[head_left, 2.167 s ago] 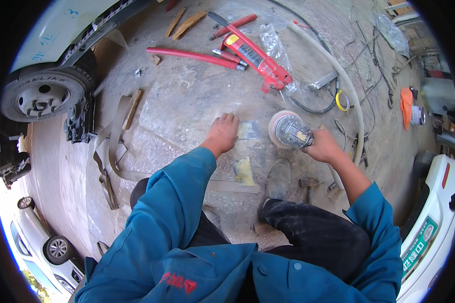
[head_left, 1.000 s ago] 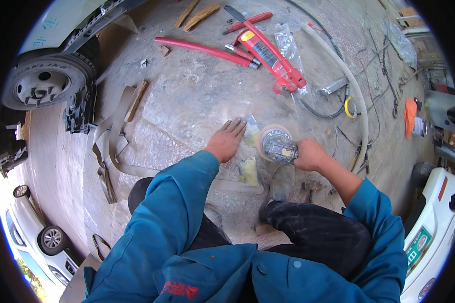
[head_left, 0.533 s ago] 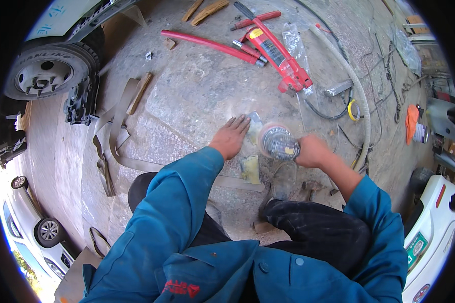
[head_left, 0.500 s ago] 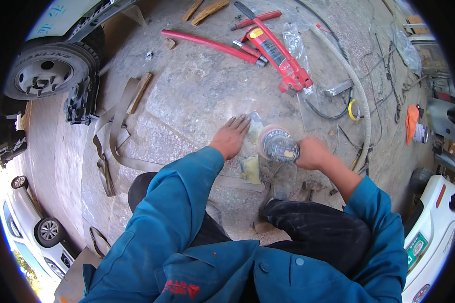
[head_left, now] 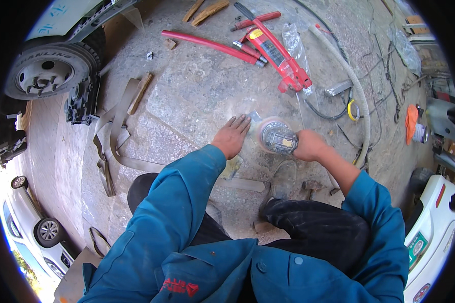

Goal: The person applies masking tape to a white vehicle panel, then uses a power sander to smooth a detached metal piece on the floor. They mix a yellow substance in a container and apply it to the metal piece with a putty knife, then return to the vehicle to apply the mixture to the taped area.

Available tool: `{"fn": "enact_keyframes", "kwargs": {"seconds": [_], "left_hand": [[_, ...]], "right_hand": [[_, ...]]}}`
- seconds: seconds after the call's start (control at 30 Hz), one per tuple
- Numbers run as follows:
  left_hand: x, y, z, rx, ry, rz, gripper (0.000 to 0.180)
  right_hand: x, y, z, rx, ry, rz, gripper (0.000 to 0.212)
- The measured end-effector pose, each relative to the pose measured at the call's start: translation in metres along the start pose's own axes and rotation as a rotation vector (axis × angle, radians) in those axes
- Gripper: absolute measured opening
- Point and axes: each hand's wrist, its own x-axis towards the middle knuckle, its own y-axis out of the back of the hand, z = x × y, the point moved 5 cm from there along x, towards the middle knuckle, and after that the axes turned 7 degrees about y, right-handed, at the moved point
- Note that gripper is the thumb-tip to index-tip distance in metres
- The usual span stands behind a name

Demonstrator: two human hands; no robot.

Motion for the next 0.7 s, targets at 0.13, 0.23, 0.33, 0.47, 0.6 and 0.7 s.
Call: {"fn": "enact_keyframes", "kwargs": {"seconds": [0.13, 0.23, 0.33, 0.47, 0.6, 0.7], "left_hand": [[0.0, 0.0, 0.0, 0.016, -0.009, 0.013, 0.061], [-0.001, -0.001, 0.0, 0.03, -0.008, 0.041, 0.059], [0.0, 0.0, -0.001, 0.007, -0.006, 0.043, 0.06], [0.002, -0.002, 0.0, -0.006, -0.008, 0.044, 0.06], [0.0, -0.002, 0.0, 0.035, 0.0, 0.042, 0.06], [0.002, -0.003, 0.001, 0.012, 0.008, 0.028, 0.06]], "right_hand": [[-0.009, 0.007, -0.01, -0.04, 0.009, -0.038, 0.037], [-0.004, 0.0, -0.033, -0.134, 0.075, -0.092, 0.036], [0.0, -0.005, -0.039, -0.17, 0.1, -0.107, 0.034], [-0.001, -0.002, -0.022, -0.081, 0.046, -0.072, 0.034], [-0.01, 0.014, -0.019, -0.054, -0.032, -0.056, 0.034], [-0.006, 0.013, -0.027, -0.121, -0.013, -0.077, 0.034]]}}
